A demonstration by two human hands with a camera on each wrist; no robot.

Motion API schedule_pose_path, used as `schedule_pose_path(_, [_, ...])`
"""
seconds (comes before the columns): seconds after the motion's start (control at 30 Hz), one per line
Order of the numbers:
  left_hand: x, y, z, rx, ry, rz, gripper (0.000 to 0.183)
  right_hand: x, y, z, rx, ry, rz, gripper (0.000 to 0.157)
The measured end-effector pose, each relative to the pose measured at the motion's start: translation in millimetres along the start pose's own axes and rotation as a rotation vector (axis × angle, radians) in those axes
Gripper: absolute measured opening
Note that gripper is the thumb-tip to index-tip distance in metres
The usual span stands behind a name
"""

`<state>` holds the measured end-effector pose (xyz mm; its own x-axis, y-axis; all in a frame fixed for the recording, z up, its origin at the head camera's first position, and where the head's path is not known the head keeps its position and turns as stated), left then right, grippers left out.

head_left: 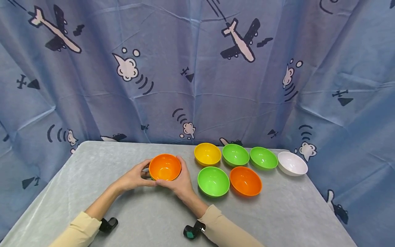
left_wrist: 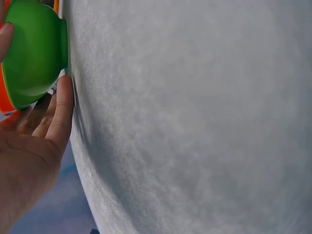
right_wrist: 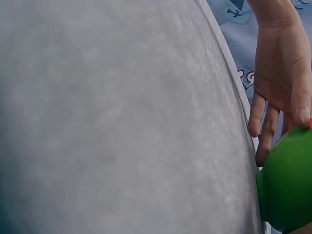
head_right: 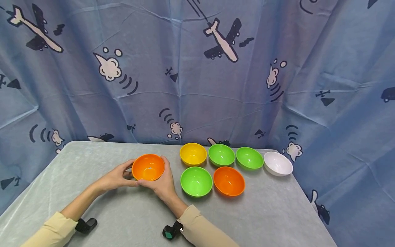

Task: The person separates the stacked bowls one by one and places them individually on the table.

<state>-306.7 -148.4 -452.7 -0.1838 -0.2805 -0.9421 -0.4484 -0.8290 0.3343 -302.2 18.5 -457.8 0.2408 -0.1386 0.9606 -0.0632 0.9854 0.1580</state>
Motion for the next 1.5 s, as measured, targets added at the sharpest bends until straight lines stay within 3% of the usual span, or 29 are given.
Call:
schedule_pose_path(0.43, [-1.7,-1.1,1.1,0.006,-0.028,-0.007,0.087,3,3.9,2,-0.018,0.032,0.008,0.105])
schedule_pose_path(0.8, [-0.2,-0.3,3.0,-0.001,-0.03,0.01,0.088,24,11.5,11,0.003,0.093,-0.002,0.099])
schedule_pose_path(1.2, [0.2,0.6,1.0,-0.004,-0.011,0.014,0.087,58,24.8,11,0.069,0.227,0.062,0.094])
schedule_pose_path(1.5, [-0.2,-1.2,0.1,0.016,-0.006,-0.008,0.089,59,40.7,8,0.147,0.142,0.054,0.096])
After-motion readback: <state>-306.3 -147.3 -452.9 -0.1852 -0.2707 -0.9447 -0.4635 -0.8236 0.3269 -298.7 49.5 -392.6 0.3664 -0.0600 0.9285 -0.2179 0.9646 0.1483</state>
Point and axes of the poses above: each hand's wrist, its own z-axis towards the middle knuckle, its own y-axis out of the back of the hand, x = y × z, the point moved 9 cm from there along z, towards the middle knuckle
